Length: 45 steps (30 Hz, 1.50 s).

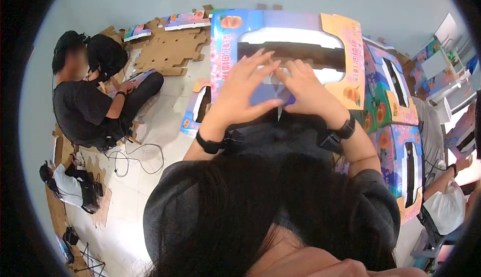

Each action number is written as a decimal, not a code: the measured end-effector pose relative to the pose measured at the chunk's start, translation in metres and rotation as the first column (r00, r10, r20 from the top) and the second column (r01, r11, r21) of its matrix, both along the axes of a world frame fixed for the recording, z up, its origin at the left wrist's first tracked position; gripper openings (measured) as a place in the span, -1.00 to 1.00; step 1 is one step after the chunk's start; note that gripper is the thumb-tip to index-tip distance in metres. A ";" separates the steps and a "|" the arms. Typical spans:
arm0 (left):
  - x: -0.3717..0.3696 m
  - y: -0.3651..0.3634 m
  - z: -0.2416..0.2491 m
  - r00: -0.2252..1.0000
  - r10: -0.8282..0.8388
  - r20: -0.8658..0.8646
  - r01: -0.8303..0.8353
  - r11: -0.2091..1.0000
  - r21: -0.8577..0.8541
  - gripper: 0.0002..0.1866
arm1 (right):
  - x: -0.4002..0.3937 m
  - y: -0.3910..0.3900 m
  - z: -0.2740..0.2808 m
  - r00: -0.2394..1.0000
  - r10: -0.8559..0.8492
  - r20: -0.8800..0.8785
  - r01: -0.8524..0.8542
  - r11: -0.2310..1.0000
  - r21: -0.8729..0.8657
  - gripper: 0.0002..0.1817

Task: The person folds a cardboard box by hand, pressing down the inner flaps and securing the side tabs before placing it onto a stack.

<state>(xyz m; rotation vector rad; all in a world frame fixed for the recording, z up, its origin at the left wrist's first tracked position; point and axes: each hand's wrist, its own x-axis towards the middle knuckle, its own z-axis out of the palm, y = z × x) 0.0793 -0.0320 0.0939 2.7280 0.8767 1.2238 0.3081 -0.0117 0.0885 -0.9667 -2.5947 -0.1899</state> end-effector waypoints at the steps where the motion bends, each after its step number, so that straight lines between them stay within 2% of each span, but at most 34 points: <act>1: 0.007 0.004 -0.005 0.999 0.043 -0.026 -0.043 0.999 0.002 -0.23 | -0.001 0.000 -0.005 1.000 0.020 -0.006 -0.020 1.000 0.007 0.06; 3: 0.019 0.015 -0.025 0.989 0.125 -0.074 -0.125 0.992 0.013 -0.16 | -0.002 -0.004 -0.006 1.000 -0.003 -0.027 0.002 1.000 -0.014 0.00; 4: 0.023 0.020 -0.032 0.971 0.210 -0.111 -0.200 0.975 0.093 -0.13 | -0.004 -0.006 -0.006 0.999 -0.018 -0.031 0.017 1.000 -0.026 0.00; 7: 0.030 0.023 -0.040 0.972 0.228 0.063 -0.229 0.973 0.006 -0.10 | -0.004 -0.010 -0.005 0.998 -0.056 -0.016 0.055 0.996 -0.064 0.03; 8: 0.030 0.022 -0.042 0.973 0.226 0.051 -0.226 0.974 -0.005 -0.10 | -0.004 -0.012 -0.005 0.998 -0.063 -0.007 0.063 0.995 -0.080 0.05; 11: 0.028 0.020 -0.044 0.971 0.238 0.028 -0.238 0.971 -0.019 -0.13 | 0.006 -0.018 -0.001 0.999 -0.019 -0.045 0.026 0.985 0.168 0.03; 14: 0.028 0.017 -0.045 0.966 0.257 0.026 -0.258 0.966 0.030 -0.23 | 0.020 -0.023 0.012 0.987 -0.064 -0.147 0.088 0.983 0.163 -0.05; 17: 0.027 0.015 -0.051 0.966 0.256 0.032 -0.258 0.962 0.089 -0.33 | 0.037 -0.014 0.007 0.960 -0.223 -0.168 0.256 0.943 0.210 -0.21; 18: 0.027 0.013 -0.053 0.967 0.250 0.051 -0.254 0.962 0.098 -0.35 | 0.033 -0.021 0.014 0.933 -0.305 -0.191 0.336 0.928 0.161 -0.49; 20: 0.028 0.008 -0.054 0.969 0.237 0.071 -0.244 0.963 0.115 -0.39 | 0.040 -0.019 -0.005 0.925 -0.318 -0.210 0.355 0.919 0.174 -0.55; 31: 0.025 -0.001 -0.064 0.971 0.230 0.059 -0.237 0.952 0.193 -0.43 | 0.038 -0.034 -0.030 0.897 -0.331 -0.292 0.412 0.866 0.284 -0.58; 34: 0.026 -0.004 -0.067 0.971 0.233 0.053 -0.239 0.953 0.186 -0.44 | 0.042 -0.038 -0.033 0.911 -0.252 -0.327 0.351 0.890 0.291 -0.64; 37: 0.025 -0.003 -0.070 0.969 0.237 0.076 -0.248 0.941 0.231 -0.45 | 0.047 -0.044 -0.028 0.886 -0.115 -0.448 0.256 0.929 0.266 -0.69; 40: 0.024 -0.004 -0.069 0.966 0.239 0.095 -0.255 0.943 0.213 -0.45 | 0.055 -0.050 0.003 0.878 0.027 -0.478 0.220 0.864 0.452 -0.65; 42: 0.025 -0.008 -0.069 0.969 0.231 0.083 -0.243 0.945 0.218 -0.43 | 0.054 -0.059 0.025 0.848 -0.101 -0.521 0.411 0.746 0.524 -0.56; 45: 0.024 -0.017 -0.076 0.974 0.212 0.084 -0.226 0.948 0.225 -0.43 | 0.058 -0.052 0.058 0.834 -0.121 -0.538 0.471 0.664 0.581 -0.51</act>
